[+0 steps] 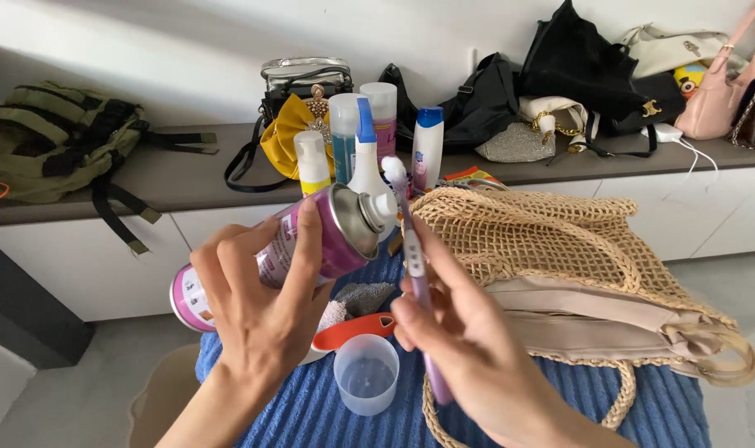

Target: The person scrubs the interior lining of a woven handbag with a toothbrush. They apply foam from a pink aerosol can onto the toothbrush and continue scrubbing the fabric lining and zipper area. The person repeatedly applies foam and scrubs different sections of the bag's interior.

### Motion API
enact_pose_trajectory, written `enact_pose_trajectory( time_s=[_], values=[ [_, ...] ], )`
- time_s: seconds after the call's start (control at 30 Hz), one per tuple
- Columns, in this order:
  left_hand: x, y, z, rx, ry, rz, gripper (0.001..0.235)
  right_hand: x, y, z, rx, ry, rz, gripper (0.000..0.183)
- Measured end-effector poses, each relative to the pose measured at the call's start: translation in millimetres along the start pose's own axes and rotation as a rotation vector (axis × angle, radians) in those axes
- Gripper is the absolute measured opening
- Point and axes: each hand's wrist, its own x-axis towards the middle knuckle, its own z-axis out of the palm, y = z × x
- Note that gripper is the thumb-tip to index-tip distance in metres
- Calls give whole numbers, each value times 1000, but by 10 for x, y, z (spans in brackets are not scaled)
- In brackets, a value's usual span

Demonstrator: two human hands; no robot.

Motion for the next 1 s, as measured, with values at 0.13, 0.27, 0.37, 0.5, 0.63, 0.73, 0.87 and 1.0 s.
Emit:
enact_pose_trajectory(
  time_s=[0.13,0.27,0.37,0.5,0.63,0.73,0.87,1.0],
  values=[
    [34,51,-13,97,21,2,43,32,-26,190,-295,2,-2,86],
    [28,70,52,172,41,-35,48,1,33,268,-190,-20,-26,91],
    [46,74,70,200,59,-38,42,-12,59,283,-192,13,13,92],
    [-3,59,109,220,70,-42,49,-12,-6,321,-279,60,145,95],
    [-4,65,86,202,74,-14,53,-10,11,330,-341,31,147,95],
    [20,79,81,195,82,-5,47,-28,5,331,-302,24,156,96],
    [17,68,106,224,107,-3,47,-61,26,278,-250,-35,41,94],
    [-6,16,137,247,119,9,47,-106,-2,192,-278,-20,125,95]
  ],
)
